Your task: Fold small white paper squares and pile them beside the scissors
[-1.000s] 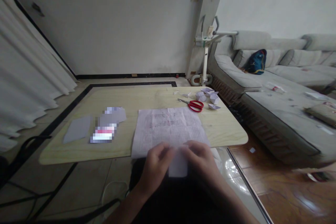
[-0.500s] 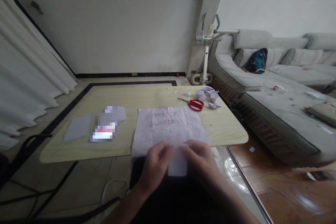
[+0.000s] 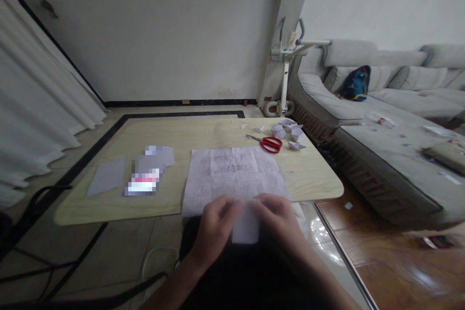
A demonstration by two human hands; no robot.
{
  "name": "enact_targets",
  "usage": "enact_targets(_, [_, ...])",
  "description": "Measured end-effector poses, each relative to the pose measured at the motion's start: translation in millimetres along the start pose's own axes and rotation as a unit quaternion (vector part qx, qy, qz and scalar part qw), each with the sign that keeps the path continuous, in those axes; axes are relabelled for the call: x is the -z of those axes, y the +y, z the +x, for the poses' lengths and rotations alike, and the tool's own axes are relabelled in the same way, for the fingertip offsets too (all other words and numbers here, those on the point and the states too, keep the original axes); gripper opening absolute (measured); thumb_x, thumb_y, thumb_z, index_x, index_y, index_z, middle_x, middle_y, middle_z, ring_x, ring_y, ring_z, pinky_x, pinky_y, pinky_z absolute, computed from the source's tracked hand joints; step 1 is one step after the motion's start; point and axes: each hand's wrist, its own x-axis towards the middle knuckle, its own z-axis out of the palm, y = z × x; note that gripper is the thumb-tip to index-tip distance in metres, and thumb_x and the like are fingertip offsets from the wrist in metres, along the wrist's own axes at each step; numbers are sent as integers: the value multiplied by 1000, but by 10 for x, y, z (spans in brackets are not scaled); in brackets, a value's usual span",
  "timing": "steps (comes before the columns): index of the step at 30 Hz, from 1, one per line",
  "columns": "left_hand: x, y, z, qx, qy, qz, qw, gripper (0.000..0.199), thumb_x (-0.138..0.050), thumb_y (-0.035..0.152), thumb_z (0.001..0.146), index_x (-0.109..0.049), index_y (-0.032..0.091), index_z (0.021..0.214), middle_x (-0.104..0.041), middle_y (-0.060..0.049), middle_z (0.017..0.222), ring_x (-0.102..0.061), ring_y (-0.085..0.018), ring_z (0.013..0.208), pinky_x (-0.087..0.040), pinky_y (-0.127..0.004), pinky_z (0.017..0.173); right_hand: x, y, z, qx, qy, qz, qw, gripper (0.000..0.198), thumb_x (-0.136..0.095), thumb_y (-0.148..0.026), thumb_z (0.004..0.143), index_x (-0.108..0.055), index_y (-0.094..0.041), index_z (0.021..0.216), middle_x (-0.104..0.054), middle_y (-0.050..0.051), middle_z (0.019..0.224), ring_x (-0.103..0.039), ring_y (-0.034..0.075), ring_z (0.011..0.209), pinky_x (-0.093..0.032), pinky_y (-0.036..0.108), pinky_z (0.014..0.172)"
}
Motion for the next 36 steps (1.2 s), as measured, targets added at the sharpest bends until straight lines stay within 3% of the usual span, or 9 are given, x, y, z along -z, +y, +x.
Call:
enact_targets(9, [7,-1,-3,-1,-4,-4,1000,30,-59,37,87,-55,18,63,-46,5,58,-45,-12,56,-38,-20,51,12,5,7,13,-3,-20,1000,34,-64,-42,83,-61,-16,61,-48,-2,58,-42,12,56,-33,24,50])
enact_targets(23, [13,-70,9,-18,-12,-12,1000,26,-59,35,88,-63,17,69,-55,3,62,-51,-13,61,-42,-19,53,2,41,23,19,2,-22,1000,29,-67,-39,80,-62,-16,63,-50,-2,57,-43,11,55,-34,23,49])
enact_targets(36, [11,-78,1,-80,32,14,996,20,-60,29,88,-71,18,76,-68,0,69,-60,-15,66,-48,-21,59,-19,-12,-22,53,23,-42,997,35,-59,-37,88,-55,-17,60,-45,-2,58,-41,12,57,-32,24,50])
